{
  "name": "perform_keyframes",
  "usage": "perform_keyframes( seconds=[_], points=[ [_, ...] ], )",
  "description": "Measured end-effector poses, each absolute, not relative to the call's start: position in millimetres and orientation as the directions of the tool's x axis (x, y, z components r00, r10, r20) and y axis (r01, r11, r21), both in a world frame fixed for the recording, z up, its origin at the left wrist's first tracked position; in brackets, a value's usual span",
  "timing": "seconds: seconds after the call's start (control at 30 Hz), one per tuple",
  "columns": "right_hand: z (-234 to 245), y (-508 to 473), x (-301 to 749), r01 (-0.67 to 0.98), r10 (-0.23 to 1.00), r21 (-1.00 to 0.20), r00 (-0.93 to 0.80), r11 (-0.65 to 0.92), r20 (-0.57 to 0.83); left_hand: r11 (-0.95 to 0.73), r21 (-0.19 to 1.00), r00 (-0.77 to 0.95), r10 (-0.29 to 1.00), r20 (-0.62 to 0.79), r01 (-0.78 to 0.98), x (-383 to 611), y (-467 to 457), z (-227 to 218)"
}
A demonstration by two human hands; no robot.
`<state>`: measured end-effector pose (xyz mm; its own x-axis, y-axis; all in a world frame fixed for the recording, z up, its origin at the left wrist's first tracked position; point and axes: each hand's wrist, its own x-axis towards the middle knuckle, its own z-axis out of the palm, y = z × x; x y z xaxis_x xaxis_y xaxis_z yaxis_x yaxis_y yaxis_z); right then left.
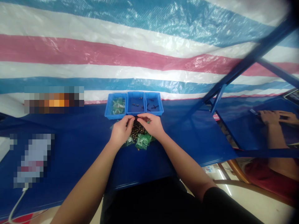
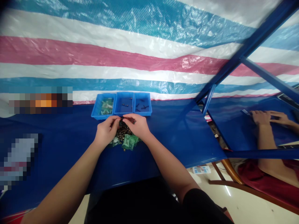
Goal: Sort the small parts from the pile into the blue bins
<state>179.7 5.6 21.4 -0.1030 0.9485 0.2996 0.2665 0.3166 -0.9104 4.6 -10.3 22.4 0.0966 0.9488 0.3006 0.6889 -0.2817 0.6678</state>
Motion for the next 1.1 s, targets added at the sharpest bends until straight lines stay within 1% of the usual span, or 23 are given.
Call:
perform_keyframes(
  seconds=[0.17,0.43,0.7,1.1],
  points=[
    [20.1,5.3,179.4,0.277,0.949,-0.908,-0.084,0.314,0.303,-0.294,0.657,0.101,0.943,0.316,0.694,4.7,-10.7,21.6],
    [22.3,4.1,176.6,0.216,0.965,-0.941,-0.038,0.262,0.261,-0.304,0.668,0.093,0.939,0.332,0.679,4.5,-12.6,19.9],
    [22.9,3.2,176.0,0.235,0.966,-0.937,-0.046,0.26,0.256,-0.299,0.659,0.072,0.934,0.349,0.69,4.7,-12.8,18.9],
    [20.6,3.3,176.1,0.253,0.962,-0.928,-0.049,0.273,0.27,-0.337,0.653,0.067,0.913,0.402,0.678,4.1,-11.3,15.5]
  ],
)
